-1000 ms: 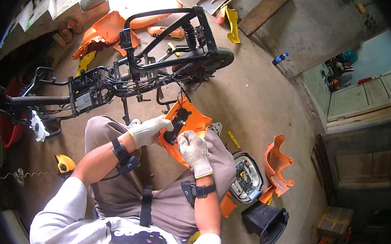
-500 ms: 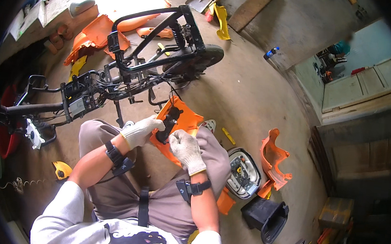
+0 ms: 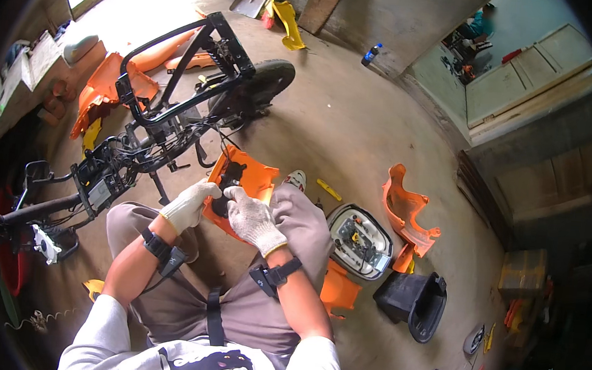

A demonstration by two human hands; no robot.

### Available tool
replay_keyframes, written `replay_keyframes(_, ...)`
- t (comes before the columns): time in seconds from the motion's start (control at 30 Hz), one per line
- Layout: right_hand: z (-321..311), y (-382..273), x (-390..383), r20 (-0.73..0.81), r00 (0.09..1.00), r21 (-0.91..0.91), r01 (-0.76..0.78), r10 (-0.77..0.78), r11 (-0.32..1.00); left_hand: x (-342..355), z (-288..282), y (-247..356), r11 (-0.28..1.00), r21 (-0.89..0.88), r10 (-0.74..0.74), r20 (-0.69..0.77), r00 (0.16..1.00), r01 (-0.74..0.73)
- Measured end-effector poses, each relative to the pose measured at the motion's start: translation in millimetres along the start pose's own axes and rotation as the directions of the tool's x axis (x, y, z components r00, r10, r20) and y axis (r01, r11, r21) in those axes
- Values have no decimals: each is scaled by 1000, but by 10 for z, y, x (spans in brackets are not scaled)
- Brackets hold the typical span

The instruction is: The recorder is disassembling and repairing components of a motorcycle, including body panels and electrical parts.

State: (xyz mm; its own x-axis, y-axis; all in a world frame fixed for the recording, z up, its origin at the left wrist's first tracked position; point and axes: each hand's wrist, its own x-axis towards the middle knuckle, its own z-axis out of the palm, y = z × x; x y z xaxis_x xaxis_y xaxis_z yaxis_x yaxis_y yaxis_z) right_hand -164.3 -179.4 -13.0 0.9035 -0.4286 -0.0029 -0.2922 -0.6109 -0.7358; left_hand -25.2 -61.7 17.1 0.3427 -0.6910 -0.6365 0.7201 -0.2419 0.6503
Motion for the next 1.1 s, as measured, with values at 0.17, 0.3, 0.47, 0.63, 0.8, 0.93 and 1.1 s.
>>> replay_keyframes(0.17, -30, -48, -46, 44, 997, -8, 63, -63, 998, 111, -78, -83, 999, -25, 44, 59, 997, -42)
replay_keyframes(0.3, -29, -45, -60, 96, 989, -73, 121, -114, 990, 164, -168, -164, 992, -57, 116, 143, 983, -109)
replay_keyframes(0.47, 13, -40, -87, 1, 975, -91, 221, -222, 971, 300, -259, -218, 990, -47, 137, 187, 973, -131)
replay_keyframes(0.63, 179, 38, -50, -62, 996, -27, 64, -65, 998, 361, -460, -290, 997, -62, 65, 215, 974, -53)
replay_keyframes(0.8, 369, 38, 19, -226, 973, -21, -57, 50, 998, 522, -564, -222, 995, -21, -84, 381, 921, 100)
replay_keyframes(0.93, 456, -88, -9, -268, 943, -55, -220, 198, 974, 662, -802, -175, 914, 339, 105, 329, 938, -221)
replay_keyframes(1.1, 435, -67, -65, -228, 968, -148, -138, 102, 979, 769, -1002, -170, 793, 518, 153, 341, 927, -321)
